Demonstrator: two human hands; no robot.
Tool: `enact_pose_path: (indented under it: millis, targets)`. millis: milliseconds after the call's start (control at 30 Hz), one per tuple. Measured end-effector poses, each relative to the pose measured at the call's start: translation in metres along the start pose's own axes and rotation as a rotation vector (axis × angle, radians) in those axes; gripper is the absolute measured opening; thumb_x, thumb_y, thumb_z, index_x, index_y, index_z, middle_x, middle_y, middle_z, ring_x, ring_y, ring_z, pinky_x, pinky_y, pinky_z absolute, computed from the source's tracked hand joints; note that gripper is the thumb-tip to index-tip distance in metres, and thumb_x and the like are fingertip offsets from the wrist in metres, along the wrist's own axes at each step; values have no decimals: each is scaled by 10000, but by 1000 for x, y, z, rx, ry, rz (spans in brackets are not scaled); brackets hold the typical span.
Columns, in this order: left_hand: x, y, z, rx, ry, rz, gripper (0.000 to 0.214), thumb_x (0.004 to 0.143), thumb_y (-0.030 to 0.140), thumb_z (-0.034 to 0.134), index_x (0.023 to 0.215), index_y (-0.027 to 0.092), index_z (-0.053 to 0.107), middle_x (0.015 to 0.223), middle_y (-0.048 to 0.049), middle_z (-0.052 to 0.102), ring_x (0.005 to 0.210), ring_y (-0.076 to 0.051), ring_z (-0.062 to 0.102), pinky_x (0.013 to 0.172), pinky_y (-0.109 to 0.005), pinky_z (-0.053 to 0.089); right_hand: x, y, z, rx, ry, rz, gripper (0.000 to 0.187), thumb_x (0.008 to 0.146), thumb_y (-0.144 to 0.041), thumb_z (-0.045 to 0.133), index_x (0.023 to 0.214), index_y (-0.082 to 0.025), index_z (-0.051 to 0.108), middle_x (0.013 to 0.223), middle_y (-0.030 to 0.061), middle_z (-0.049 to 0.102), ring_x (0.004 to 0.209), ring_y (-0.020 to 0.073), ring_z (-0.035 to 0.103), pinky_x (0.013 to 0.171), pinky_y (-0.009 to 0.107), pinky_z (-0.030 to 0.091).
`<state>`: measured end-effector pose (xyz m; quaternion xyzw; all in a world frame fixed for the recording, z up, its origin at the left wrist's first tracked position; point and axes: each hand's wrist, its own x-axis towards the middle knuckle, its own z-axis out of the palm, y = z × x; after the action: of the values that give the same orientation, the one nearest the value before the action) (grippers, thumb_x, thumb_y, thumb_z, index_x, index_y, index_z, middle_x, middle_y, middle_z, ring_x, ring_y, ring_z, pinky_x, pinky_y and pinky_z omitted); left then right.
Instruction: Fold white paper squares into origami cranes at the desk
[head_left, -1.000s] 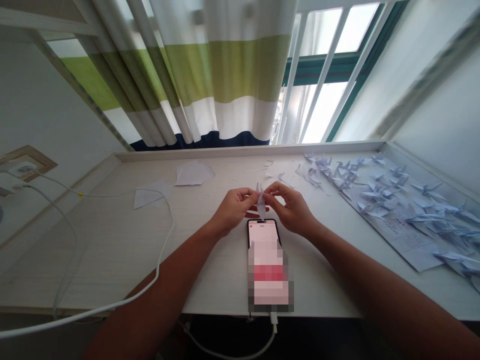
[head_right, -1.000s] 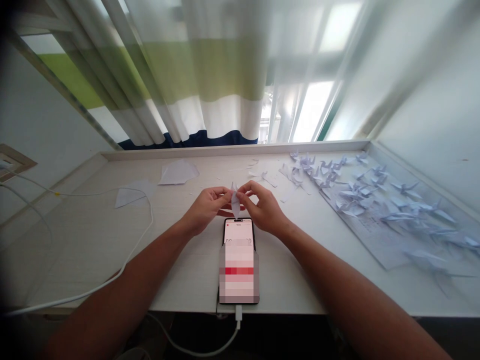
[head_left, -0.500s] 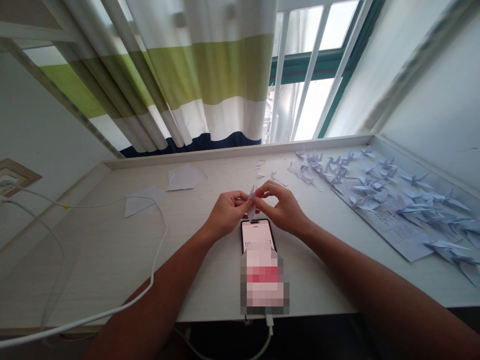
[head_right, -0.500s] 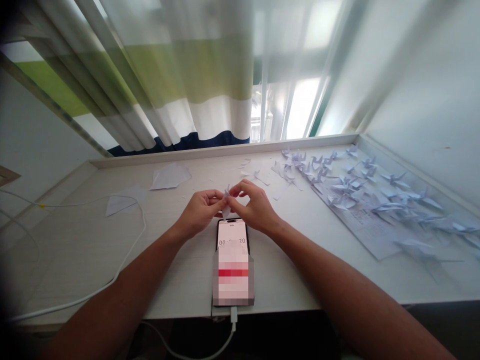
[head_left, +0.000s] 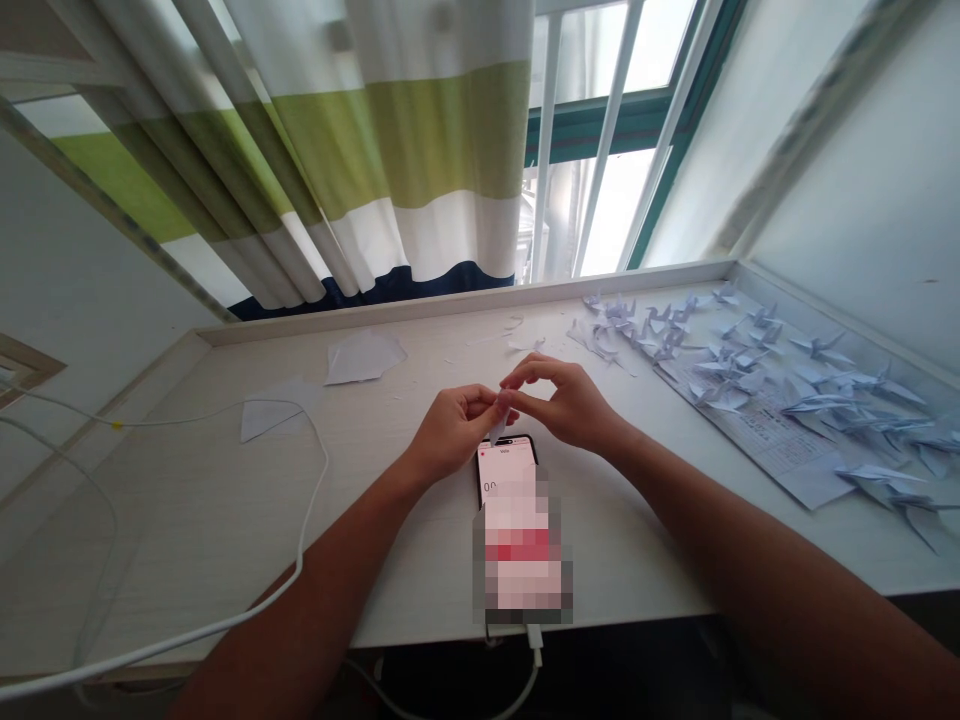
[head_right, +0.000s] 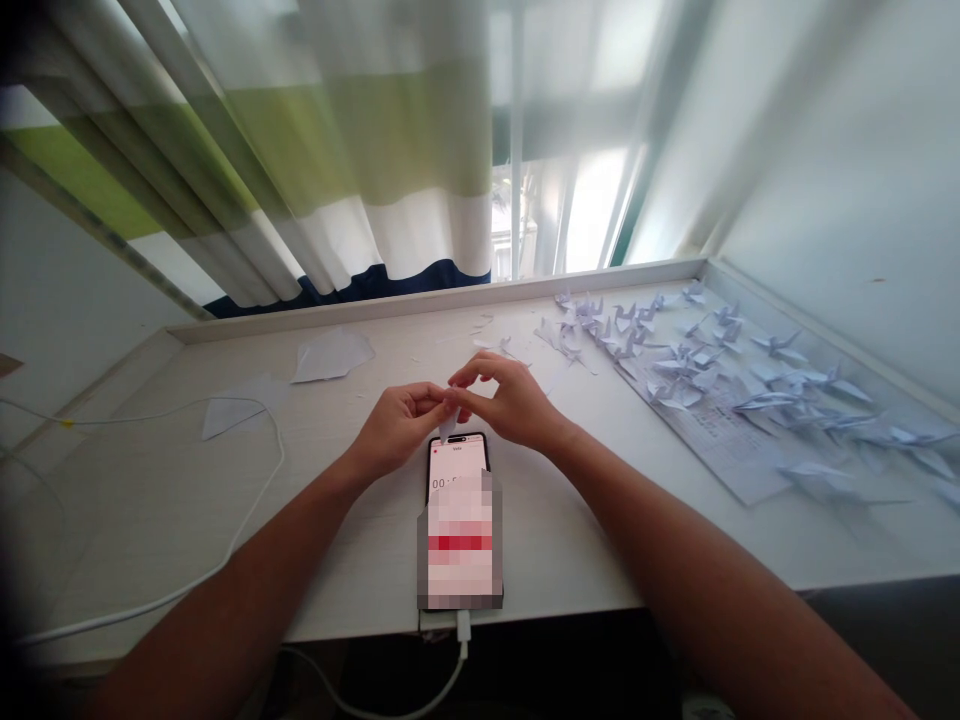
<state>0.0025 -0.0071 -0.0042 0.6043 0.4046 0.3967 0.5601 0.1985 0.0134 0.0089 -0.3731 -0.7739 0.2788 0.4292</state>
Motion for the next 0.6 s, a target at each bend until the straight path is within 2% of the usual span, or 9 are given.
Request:
enact_pose_path:
  millis: [133, 333, 600]
  targets:
    - [0, -1, 0, -3, 16, -6, 424, 841, 518, 793, 986, 123, 742, 949, -146, 813, 914, -266, 782, 851, -391, 596, -1, 0, 3, 6, 44, 25, 58, 900, -269, 744, 883, -215, 759, 904, 38, 761, 849, 200, 703, 822, 381, 538]
    - [0, 4, 0, -51, 16, -45, 451, 794, 519, 834, 970, 114, 741, 913, -152, 814, 893, -289, 790, 833, -420, 613, 0, 1, 4, 87, 52, 47, 71, 905, -268, 727, 895, -208, 764, 905, 41, 778, 864, 206, 717, 806, 374, 548]
    - [0, 4, -1, -102, 9, -39, 445, 800, 490, 840, 1024, 118, 741, 952, -153, 815, 945, -302, 786, 909, -468, 600, 2, -4, 5, 120, 115, 81, 82, 891, -290, 741, 875, -211, 759, 885, 35, 789, 857, 210, 723, 793, 385, 553]
